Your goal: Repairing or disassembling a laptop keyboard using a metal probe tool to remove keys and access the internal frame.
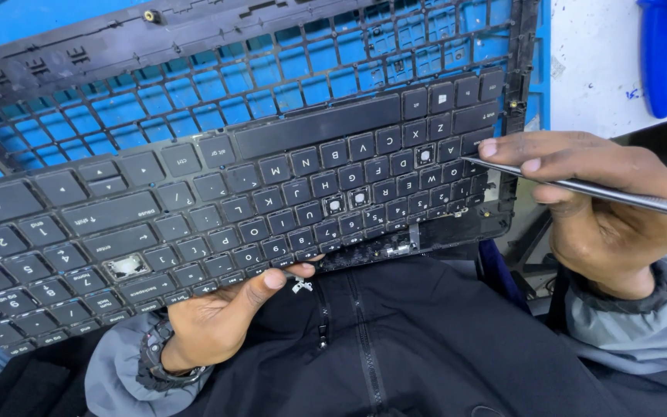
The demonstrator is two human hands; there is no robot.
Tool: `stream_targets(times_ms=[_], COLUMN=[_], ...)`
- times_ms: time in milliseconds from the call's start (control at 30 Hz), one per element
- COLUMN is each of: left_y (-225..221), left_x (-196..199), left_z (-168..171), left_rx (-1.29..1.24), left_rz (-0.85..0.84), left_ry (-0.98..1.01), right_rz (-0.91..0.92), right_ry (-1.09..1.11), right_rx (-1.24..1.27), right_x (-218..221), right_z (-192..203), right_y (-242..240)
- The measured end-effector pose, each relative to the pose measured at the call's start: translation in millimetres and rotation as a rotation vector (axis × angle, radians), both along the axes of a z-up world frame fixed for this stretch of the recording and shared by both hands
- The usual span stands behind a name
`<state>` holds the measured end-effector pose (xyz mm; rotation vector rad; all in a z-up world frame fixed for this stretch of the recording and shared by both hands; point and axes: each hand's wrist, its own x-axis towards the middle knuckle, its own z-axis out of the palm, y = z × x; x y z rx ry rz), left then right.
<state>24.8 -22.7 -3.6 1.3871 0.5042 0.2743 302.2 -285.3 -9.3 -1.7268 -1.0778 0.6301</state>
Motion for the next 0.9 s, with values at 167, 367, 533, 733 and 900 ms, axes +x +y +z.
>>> stream_targets(times_ms=[167,367,533,733,900], left_y=[-1,0,-1,-2,0], left_x=[1,0,5,5,4], left_z=[2,2,6,7,6], left_rx=[0.068,0.018,0.132,0.027,0.052], left_rz=[0.001,-0.009,-0.004,0.010,-0.005], left_ry=[0.060,0.052,0.102,0.097,0.117], right_rz=[0.050,0.065,0.075,0.155,0.110], right_ry=[-0.036,-0.052,0.000,0.070,0.015], right_rx=[0.004,-0.011,0.026,0.040,0.040], right_x=[1,2,7,14,10], right_z=[4,1,-1,-8,0], right_y=[3,0,-1,-10,-2])
